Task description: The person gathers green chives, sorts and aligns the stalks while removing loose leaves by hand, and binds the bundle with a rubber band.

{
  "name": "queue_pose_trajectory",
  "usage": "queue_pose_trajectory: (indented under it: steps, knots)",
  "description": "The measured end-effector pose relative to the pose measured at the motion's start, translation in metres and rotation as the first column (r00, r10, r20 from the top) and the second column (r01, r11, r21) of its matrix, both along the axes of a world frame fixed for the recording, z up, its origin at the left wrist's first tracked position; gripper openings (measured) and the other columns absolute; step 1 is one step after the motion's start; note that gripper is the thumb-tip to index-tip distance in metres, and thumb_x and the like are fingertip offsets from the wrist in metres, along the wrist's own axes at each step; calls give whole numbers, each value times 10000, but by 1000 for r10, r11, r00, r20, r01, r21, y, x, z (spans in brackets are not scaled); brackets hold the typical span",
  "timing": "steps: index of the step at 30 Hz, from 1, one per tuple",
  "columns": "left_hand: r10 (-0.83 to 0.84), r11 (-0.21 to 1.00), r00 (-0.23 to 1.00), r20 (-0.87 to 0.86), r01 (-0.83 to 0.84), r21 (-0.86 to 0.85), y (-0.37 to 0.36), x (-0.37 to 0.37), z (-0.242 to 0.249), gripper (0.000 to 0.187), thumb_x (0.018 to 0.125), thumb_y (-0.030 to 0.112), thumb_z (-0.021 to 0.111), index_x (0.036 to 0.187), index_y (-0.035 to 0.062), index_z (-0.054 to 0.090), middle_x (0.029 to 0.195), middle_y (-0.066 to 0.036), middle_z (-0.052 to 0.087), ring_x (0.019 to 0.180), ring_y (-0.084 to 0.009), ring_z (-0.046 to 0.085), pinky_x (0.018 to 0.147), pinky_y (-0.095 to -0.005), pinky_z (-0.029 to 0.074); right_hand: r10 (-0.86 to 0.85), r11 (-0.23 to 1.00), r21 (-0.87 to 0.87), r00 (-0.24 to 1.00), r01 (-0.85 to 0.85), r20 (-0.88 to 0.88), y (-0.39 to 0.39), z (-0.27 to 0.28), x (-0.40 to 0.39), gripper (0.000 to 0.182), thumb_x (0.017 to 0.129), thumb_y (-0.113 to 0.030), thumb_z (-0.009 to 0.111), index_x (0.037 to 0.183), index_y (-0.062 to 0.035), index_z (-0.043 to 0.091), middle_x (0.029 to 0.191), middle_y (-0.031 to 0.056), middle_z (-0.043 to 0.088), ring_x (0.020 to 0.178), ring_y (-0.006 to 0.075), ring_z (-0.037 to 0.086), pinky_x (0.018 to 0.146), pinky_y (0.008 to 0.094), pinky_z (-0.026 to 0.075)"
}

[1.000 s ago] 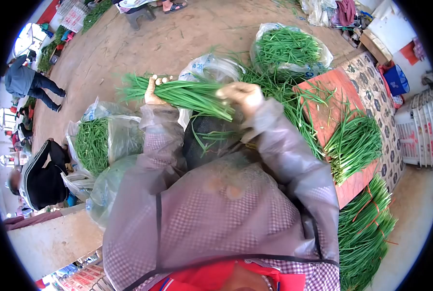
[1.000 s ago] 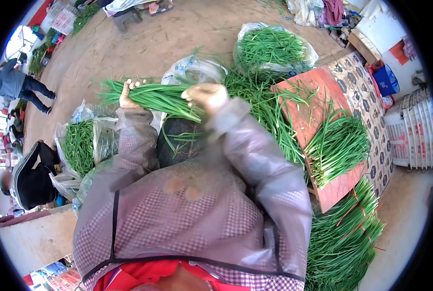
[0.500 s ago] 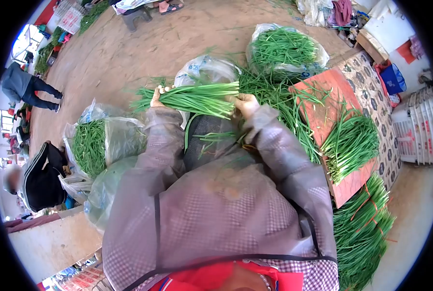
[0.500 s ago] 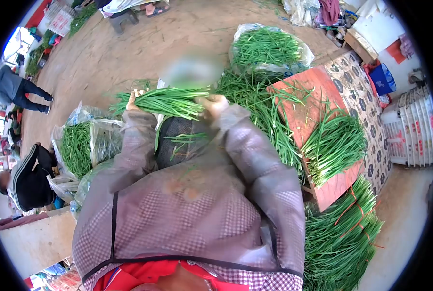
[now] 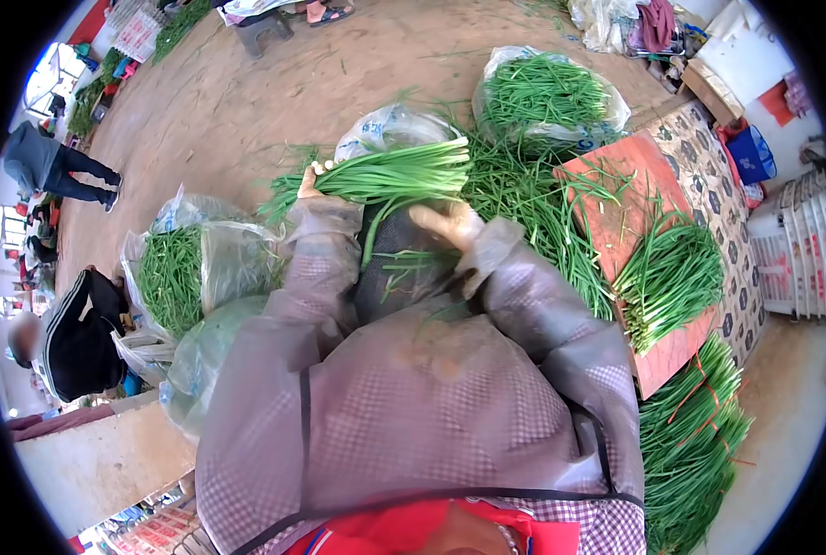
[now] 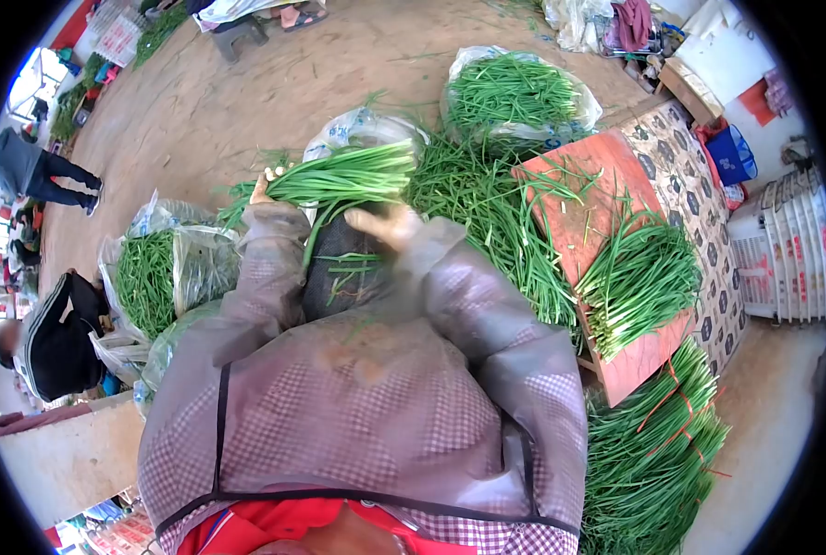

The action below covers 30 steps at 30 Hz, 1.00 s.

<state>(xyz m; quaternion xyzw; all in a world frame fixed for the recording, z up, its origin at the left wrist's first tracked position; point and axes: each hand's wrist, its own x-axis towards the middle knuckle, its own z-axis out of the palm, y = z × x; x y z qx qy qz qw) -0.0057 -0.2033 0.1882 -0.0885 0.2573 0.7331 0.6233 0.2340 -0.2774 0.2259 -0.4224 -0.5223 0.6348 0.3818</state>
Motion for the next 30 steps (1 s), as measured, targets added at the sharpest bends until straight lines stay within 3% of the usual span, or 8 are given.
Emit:
queue_pose_trajectory:
  steps: [7, 12, 19, 21, 23, 25, 27, 30]
  knots:
    - [-6, 985, 1000, -12, 8, 173, 2, 26, 40, 230, 911, 233, 450, 745, 93, 529, 679, -40, 517, 734, -242, 520, 779, -422, 458, -402, 885, -430, 753, 176, -520, 4, 26, -34, 92, 859, -91, 605, 939, -48, 586, 690, 10, 551, 519, 111, 462, 479, 236, 387]
    - [-11, 974, 999, -39, 20, 228, 9, 5, 32, 227, 911, 231, 456, 749, 91, 534, 642, -40, 509, 719, -252, 519, 800, -429, 469, -116, 914, -381, 815, -136, -567, -6, 28, 5, 101, 854, -131, 598, 906, -50, 569, 576, -34, 439, 405, 78, 349, 366, 234, 273]
    - [30, 967, 999, -14, -26, 255, 13, -31, 27, 273, 898, 276, 463, 702, 95, 525, 595, -27, 476, 667, -224, 486, 754, -399, 469, 178, 966, 104, 318, -238, -931, -12, 43, 87, 183, 882, -213, 566, 932, -38, 545, 596, -45, 401, 437, 68, 361, 412, 240, 337]
    - [-8, 956, 998, 56, -9, 294, 14, -44, 26, 288, 894, 304, 463, 703, 96, 519, 596, -24, 474, 649, -214, 467, 730, -383, 461, 130, 987, 40, 611, -158, -781, -12, 41, 115, 206, 887, -221, 563, 962, -29, 557, 603, -43, 409, 433, 63, 360, 389, 230, 327]
    - [-26, 947, 1000, -17, 30, 320, 16, -52, 23, 314, 901, 279, 437, 651, 115, 530, 584, -27, 534, 574, -197, 512, 729, -378, 503, 182, 977, -127, 979, -170, 91, -17, 52, 116, 463, 854, -320, 620, 1193, -21, 518, 779, 41, 603, 522, 114, 540, 456, 247, 446]
    - [-43, 930, 999, -23, 49, 366, 19, -56, 16, 313, 898, 282, 439, 643, 119, 519, 586, -25, 529, 603, -204, 516, 730, -377, 490, -186, 878, 406, 602, -252, 776, -13, 3, 110, 645, 803, -336, 678, 1305, -15, 429, 888, 85, 638, 589, 140, 596, 534, 255, 488]
    - [-60, 912, 998, 28, 44, 408, 17, -48, 21, 310, 894, 275, 440, 633, 121, 504, 591, -28, 523, 648, -217, 516, 736, -382, 470, 61, 998, -34, 983, -56, 173, -14, 32, 77, 738, 766, -317, 720, 1339, 2, 382, 885, 84, 626, 566, 112, 559, 532, 241, 471]
    - [-66, 929, 997, -26, 71, 362, 14, -38, 31, 303, 890, 258, 444, 623, 121, 484, 592, -31, 513, 682, -229, 508, 737, -392, 452, -12, 998, -58, 999, 15, 48, -11, 49, 37, 476, 834, -229, 667, 1222, -5, 504, 831, 51, 619, 524, 61, 507, 463, 195, 395]
